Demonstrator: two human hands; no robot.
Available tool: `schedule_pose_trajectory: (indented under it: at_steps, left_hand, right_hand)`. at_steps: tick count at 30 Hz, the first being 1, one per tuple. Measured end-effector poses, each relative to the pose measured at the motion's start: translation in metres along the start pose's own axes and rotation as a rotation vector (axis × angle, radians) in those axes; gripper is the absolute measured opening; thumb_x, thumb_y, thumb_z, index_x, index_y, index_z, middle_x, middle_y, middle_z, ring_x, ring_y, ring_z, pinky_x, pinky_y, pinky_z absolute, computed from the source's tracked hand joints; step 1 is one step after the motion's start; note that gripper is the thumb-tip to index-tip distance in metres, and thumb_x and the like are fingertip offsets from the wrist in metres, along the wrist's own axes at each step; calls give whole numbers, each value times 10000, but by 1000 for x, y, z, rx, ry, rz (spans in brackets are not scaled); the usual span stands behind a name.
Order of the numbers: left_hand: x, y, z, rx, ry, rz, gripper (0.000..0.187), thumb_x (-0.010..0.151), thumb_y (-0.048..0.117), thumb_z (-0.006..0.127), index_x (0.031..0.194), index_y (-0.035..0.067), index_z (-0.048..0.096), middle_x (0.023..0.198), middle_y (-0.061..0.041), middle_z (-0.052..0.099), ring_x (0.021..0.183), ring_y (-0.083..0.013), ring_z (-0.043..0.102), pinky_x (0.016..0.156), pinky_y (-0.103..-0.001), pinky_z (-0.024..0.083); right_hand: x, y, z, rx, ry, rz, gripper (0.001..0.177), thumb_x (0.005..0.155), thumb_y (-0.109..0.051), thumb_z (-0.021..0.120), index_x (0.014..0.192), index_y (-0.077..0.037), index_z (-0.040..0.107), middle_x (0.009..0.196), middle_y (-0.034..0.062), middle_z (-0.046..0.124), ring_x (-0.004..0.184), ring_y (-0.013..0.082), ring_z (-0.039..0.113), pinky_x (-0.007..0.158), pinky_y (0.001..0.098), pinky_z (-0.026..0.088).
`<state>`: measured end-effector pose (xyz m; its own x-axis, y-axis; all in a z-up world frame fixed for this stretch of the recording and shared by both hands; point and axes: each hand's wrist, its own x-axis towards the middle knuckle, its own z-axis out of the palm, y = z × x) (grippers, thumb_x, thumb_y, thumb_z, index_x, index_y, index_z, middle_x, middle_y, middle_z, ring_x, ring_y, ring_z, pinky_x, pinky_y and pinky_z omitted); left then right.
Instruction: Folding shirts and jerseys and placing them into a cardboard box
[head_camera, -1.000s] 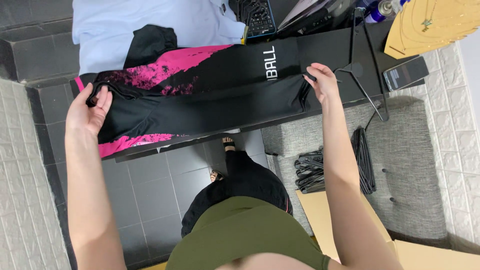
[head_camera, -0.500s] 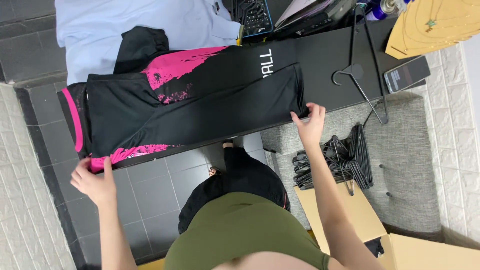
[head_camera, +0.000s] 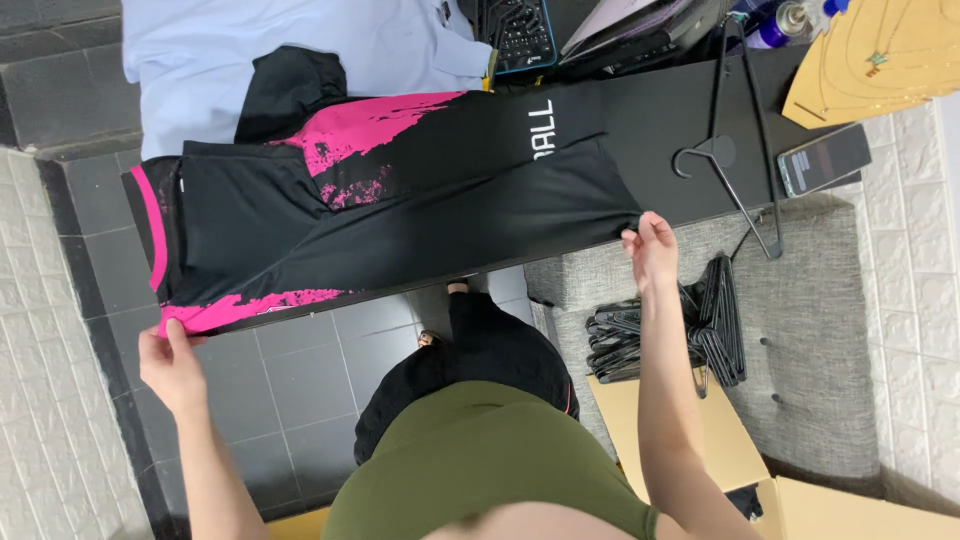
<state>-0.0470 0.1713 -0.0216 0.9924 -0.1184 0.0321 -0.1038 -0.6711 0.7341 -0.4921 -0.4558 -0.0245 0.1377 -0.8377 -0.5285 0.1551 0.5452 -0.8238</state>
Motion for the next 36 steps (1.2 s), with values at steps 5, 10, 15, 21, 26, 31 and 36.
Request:
schedule_pose_trajectory:
  at_steps: [5,10,15,21,26,31,36]
  left_hand:
    - [11,-7,-4,-140,-44,-75,236,1264,271,650,1125,118,537,874,-94,696,750,-156,695,791,-241,484]
    - [3,-21,3,-34,-13,-82,233,1208,270,724,1077,117,607,909,-57,715,771,-143,678,722,-277,486]
    - [-15,-3,10,-85,42,-12,224,1160,144,758,1141,-50,646,931,-259,676,727,-326,691,696,-430,531]
    - [-17,8,17,275,189,-22,215,1020,280,854,1059,102,740,1017,-101,677,855,-374,747,780,-492,589]
    - [-17,16,24,362,190,-98,256,1016,363,818,1038,131,713,1116,-8,578,845,-338,751,766,-550,610]
    - [-15,20,29,361,251,-141,279,995,389,834,1007,134,721,1092,2,574,832,-340,751,743,-546,613]
    - [-16,38,22,365,247,-150,249,998,361,815,995,134,713,1095,-32,585,861,-343,752,754,-528,599]
  right_hand:
    - [18,-2,-11,-157,-192,-87,111,1149,-179,509,1043,-205,491,784,-34,478,509,78,481,430,200,337]
    - [17,-11,-16,-756,-182,-533,113,1149,-138,420,1172,-201,510,1042,7,535,794,125,520,750,277,453]
    - [-7,1,32,-1388,141,-1017,300,978,-41,756,1208,-101,573,1118,65,523,923,319,665,754,431,570]
    - [-73,58,205,-1269,-453,-1317,42,1000,-246,732,1022,-280,718,967,-79,679,951,194,671,799,380,494]
    - [-105,114,321,-1127,-1011,-1236,282,963,-422,750,1120,-197,686,1040,5,669,1002,252,678,867,412,511]
    - [-104,152,416,-1175,-1029,-1164,524,925,-524,762,1165,-86,604,1015,102,626,997,358,680,865,482,528]
    - [-81,181,474,-1426,-1127,-999,373,854,-373,840,1090,-156,651,955,85,735,966,383,733,866,524,560]
